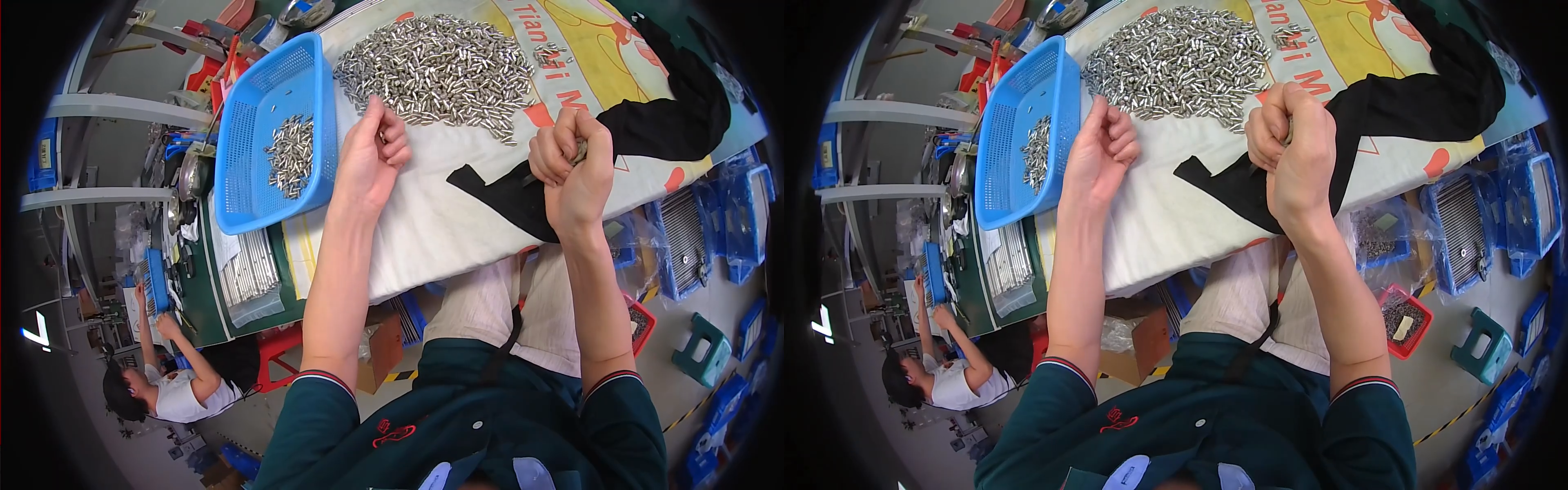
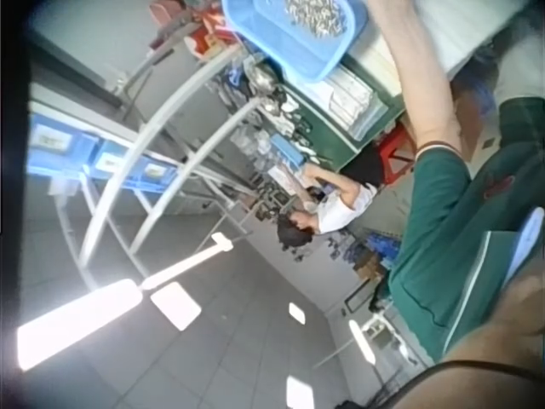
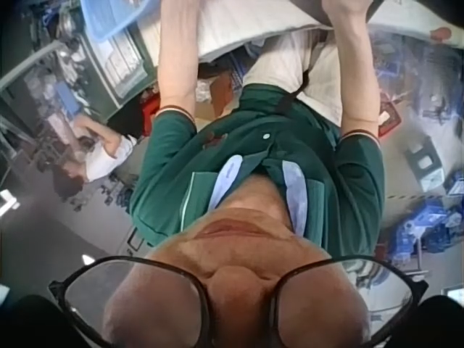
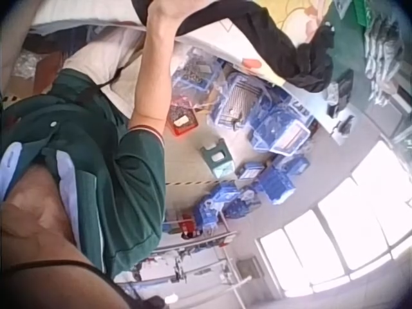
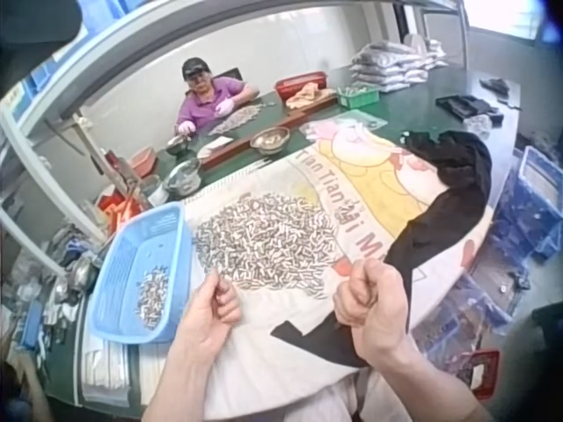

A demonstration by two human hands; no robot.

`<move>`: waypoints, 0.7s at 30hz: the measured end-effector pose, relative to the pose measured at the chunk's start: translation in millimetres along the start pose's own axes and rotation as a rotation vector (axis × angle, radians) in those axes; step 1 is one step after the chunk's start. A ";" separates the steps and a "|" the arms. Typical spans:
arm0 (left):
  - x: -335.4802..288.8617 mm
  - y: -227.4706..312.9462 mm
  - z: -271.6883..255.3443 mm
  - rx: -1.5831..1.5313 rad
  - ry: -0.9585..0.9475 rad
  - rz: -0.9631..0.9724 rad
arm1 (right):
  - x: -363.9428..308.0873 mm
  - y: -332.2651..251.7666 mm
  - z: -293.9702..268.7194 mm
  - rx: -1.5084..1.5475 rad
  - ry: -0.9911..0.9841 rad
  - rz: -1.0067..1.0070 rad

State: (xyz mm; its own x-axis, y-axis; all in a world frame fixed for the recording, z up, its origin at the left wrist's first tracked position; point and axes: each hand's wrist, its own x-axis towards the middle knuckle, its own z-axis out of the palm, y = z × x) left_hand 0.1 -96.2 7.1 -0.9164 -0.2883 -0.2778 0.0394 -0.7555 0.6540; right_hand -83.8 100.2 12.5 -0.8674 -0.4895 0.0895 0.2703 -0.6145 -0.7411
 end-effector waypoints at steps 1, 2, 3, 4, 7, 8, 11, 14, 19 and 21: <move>-2.5 2.4 4.4 0.339 0.148 0.109 | 0.0 0.0 -0.1 -0.004 0.003 0.000; -3.8 3.8 8.1 0.678 0.294 0.218 | -0.1 0.2 -0.8 -0.005 0.004 0.000; 0.2 -1.3 12.6 0.798 0.393 0.295 | -0.2 0.3 -1.8 -0.004 0.008 -0.002; 1.4 -2.9 12.5 0.799 0.396 0.297 | -0.2 0.3 -1.4 0.000 0.007 -0.002; 7.8 -9.6 6.0 1.601 0.299 0.622 | -0.1 0.3 -0.8 0.007 0.002 0.002; 8.3 -12.7 5.5 1.602 0.299 0.621 | -0.3 0.2 -0.6 0.007 0.002 0.003; 8.9 -18.7 6.4 1.748 0.248 0.613 | 0.1 -0.3 -0.6 0.006 -0.001 0.001; 10.0 -21.8 6.5 1.781 0.219 0.672 | 0.7 0.8 0.4 -0.005 0.006 -0.002; 6.5 -21.4 20.3 1.223 0.138 0.414 | 0.7 -1.6 0.4 -0.008 0.005 0.002; 7.3 -11.9 13.6 0.379 -0.081 0.071 | 0.8 -1.4 -1.1 -0.014 0.000 0.000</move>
State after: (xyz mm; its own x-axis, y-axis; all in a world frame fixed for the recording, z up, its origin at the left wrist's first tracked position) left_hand -12.4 -81.4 6.8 -0.9458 -0.2727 -0.1761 -0.0323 -0.4606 0.8870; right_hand -85.3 101.4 12.8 -0.8675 -0.4894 0.0891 0.2645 -0.6056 -0.7506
